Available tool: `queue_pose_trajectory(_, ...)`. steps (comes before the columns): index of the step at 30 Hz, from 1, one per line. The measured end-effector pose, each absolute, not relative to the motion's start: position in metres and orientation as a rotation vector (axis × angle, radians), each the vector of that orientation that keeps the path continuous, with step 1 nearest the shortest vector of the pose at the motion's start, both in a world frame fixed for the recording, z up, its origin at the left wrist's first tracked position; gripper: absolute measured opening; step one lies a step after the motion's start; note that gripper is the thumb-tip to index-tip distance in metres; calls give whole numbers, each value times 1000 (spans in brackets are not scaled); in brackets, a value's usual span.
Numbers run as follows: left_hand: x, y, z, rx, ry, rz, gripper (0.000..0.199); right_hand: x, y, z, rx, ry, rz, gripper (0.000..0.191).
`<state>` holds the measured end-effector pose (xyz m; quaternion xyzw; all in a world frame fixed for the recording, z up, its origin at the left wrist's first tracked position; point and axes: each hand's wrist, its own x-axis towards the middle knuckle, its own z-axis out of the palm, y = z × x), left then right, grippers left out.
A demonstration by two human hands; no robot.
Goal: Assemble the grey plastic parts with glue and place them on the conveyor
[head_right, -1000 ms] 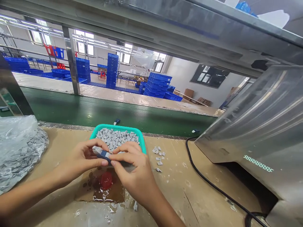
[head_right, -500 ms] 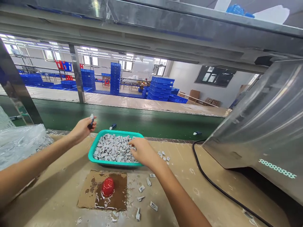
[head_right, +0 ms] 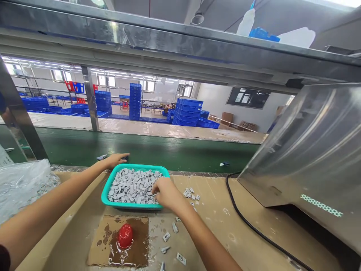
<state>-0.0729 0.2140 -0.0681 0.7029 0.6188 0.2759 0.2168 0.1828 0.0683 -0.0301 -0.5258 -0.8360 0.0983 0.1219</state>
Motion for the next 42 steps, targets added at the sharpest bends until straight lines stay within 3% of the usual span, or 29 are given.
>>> queue_pose_trajectory(4,-67,210,-64,1754,1632,889,21,186,68,-25,-1557,-2468,325,23)
queue_pose_trajectory(12,-45,127,-16,1121,1252,1280,22,183,71,-24,-1492,-2615,354,29)
queue_pose_trajectory(20,-27,53,6,1076,843,1071,20,176,75,-33,-1488,-2609,345,22)
queue_pose_trajectory(27,-22,49,-1,1513,1108,733,22,179,65,-11,-1359,-2399,452,12)
queue_pose_trajectory(31,-19,41,0,1611,985,671,28,169,41,9,-1150,-2299,590,11)
queue_pose_trajectory(37,-15,36,0,1219,811,726,29,151,21,14,-990,-1898,908,2)
queue_pose_trajectory(42,-8,34,-4,1005,697,743,28,149,22,11,-975,-1524,1090,22)
